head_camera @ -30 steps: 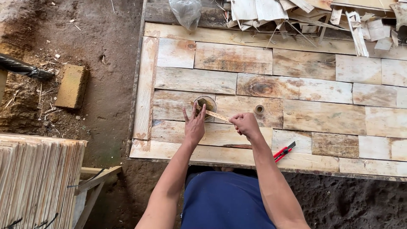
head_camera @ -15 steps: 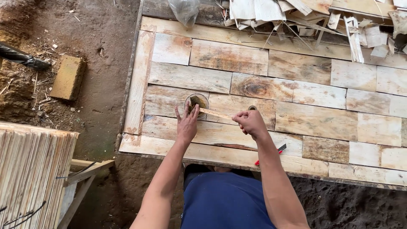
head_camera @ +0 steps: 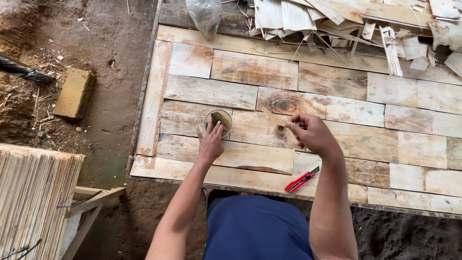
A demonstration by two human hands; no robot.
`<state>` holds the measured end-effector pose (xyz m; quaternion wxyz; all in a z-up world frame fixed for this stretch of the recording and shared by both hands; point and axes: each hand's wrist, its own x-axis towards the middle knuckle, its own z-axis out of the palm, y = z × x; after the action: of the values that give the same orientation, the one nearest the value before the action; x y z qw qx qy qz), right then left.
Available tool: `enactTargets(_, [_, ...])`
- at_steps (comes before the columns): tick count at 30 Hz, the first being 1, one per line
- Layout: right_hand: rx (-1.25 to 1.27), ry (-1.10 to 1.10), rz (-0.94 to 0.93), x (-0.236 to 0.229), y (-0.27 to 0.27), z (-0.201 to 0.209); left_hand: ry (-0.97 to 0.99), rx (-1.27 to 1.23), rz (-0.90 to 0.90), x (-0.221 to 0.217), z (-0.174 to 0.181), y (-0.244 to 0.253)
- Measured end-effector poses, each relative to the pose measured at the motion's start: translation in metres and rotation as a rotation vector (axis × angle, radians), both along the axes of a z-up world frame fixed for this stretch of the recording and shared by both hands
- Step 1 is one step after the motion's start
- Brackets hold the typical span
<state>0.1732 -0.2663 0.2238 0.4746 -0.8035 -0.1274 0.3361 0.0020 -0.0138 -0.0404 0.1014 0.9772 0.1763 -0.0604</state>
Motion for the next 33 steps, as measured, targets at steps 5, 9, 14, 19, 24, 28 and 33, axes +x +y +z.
enactTargets(5, [-0.118,-0.065,0.131,-0.014,0.018,0.020,-0.520,-0.351,0.031,0.032,0.022,-0.002])
enactTargets(9, [-0.222,-0.118,0.198,-0.032,0.040,0.043,-0.736,-0.880,-0.153,0.053,0.093,-0.017])
enactTargets(14, [-0.257,-0.159,0.225,-0.044,0.058,0.048,-0.714,-1.024,-0.302,0.047,0.179,-0.018])
enactTargets(19, [-0.284,-0.162,0.226,-0.052,0.072,0.048,-0.698,-1.034,-0.388,0.045,0.181,-0.004])
enactTargets(24, [-0.297,-0.241,0.193,-0.058,0.082,0.049,-0.673,-0.994,-0.330,0.040,0.183,0.008])
enactTargets(28, [-0.291,-0.323,0.144,-0.069,0.092,0.064,-0.637,-0.976,-0.300,0.037,0.180,0.015])
enactTargets(33, [-0.314,-0.373,0.007,-0.073,0.099,0.061,-0.660,-0.965,-0.219,0.036,0.180,0.018])
